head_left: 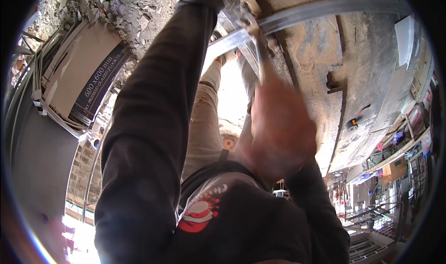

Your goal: The person hammers a long metal rod onto a wooden plank using a hammer. They repeatedly position the rod, strike it, and adjust its placement on the plank. The person also picks up and moves the plank and rod during the process.

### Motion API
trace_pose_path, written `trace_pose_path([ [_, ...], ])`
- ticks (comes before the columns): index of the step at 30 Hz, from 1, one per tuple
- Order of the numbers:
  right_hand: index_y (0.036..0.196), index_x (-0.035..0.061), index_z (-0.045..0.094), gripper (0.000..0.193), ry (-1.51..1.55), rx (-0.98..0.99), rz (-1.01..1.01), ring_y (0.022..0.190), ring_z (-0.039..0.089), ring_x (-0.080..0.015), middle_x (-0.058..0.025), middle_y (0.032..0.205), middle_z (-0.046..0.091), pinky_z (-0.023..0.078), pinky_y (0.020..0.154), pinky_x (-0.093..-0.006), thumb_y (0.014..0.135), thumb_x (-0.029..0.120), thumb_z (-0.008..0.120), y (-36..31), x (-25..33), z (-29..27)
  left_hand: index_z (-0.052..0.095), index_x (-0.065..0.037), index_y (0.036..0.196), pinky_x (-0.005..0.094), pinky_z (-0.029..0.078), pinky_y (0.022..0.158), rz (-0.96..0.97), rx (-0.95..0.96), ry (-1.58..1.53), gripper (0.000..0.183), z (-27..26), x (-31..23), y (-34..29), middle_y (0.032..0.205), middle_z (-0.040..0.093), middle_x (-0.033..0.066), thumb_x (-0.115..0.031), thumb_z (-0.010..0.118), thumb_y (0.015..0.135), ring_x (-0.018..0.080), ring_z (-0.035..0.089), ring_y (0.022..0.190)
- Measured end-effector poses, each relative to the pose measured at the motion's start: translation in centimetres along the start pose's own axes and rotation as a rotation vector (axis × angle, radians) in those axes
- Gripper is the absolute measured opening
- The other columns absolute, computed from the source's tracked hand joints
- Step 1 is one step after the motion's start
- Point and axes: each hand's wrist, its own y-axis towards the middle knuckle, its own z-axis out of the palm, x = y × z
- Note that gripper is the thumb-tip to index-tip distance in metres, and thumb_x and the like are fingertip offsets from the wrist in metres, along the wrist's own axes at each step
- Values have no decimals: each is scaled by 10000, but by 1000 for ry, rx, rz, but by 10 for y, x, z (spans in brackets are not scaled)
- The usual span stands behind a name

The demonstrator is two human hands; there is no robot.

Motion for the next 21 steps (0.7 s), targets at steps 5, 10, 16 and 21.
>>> trace_pose_path([
  [5,528,59,397,396,77,47,-117,430,390,-205,-49,516,397,319,456,-354,719,92,743,7,-2,-8,606,-108,1050,569,368,932,-15,47,71,231,0,-1,-4,1125,566,133,-238,567,864,371,484,1103],
  [10,594,86,520,236,-288,209,-168,472,457,-198,-43,554,454,330,455,-349,709,35,720,5,-13,-13,608,-100,1085,585,378,901,-16,81,16,274,7,1,4,1126,564,151,-255,555,865,389,486,1089],
  [16,530,98,354,417,-4,8,-251,413,386,-168,-26,505,378,315,433,-337,752,44,703,16,-2,-2,631,-152,1078,551,375,926,21,-24,152,278,5,10,-7,1149,591,102,-300,574,849,344,503,1101],
  [21,515,92,362,374,-189,61,-12,434,403,-221,-69,519,421,364,478,-391,712,-33,655,-2,-4,-1,593,-88,1137,591,367,929,17,3,47,322,26,10,11,1168,565,158,-273,545,877,379,485,1118],
])
